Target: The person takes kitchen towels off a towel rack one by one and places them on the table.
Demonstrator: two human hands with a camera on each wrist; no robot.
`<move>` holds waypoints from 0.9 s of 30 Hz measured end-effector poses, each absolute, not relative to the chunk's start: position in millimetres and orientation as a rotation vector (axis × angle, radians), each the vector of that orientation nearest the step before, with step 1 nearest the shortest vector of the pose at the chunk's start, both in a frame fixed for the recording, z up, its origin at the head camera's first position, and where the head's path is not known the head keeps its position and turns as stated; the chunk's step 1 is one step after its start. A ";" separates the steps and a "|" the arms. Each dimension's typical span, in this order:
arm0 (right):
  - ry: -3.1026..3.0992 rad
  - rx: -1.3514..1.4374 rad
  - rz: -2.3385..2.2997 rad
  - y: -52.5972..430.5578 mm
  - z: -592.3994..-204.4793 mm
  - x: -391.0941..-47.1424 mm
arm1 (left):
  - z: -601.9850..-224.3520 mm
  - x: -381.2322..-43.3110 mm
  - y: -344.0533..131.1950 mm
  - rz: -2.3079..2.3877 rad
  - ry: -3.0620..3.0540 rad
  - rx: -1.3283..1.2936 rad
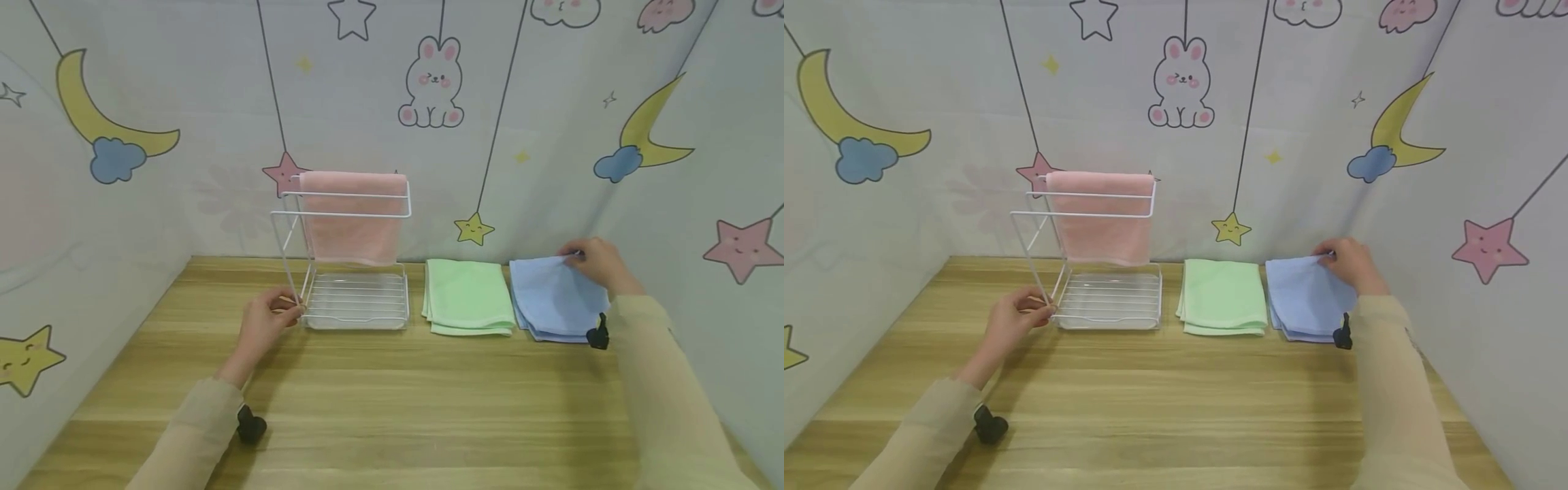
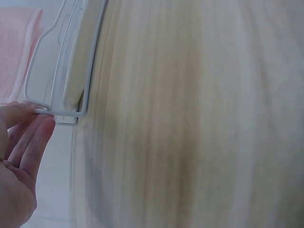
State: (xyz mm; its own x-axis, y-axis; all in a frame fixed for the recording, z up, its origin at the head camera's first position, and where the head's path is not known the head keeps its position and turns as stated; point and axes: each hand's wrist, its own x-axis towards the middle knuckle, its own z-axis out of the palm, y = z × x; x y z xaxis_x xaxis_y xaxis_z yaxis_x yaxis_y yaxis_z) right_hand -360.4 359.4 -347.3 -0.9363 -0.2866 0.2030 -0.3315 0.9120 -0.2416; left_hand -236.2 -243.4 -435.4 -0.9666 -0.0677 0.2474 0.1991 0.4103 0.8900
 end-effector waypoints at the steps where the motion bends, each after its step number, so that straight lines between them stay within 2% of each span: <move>1: -2.911 0.475 0.399 359.6 -347.3 -360.0 | -435.6 -236.4 -243.4 -1.578 -2.425 -0.114; 15: -2.828 0.508 0.302 353.9 -331.5 -357.2 | -434.5 -234.7 -244.1 -1.574 -2.420 -0.121; 27: -2.661 0.604 0.366 316.8 -285.9 -365.6 | -437.6 -237.7 -244.8 -1.525 -2.437 -0.112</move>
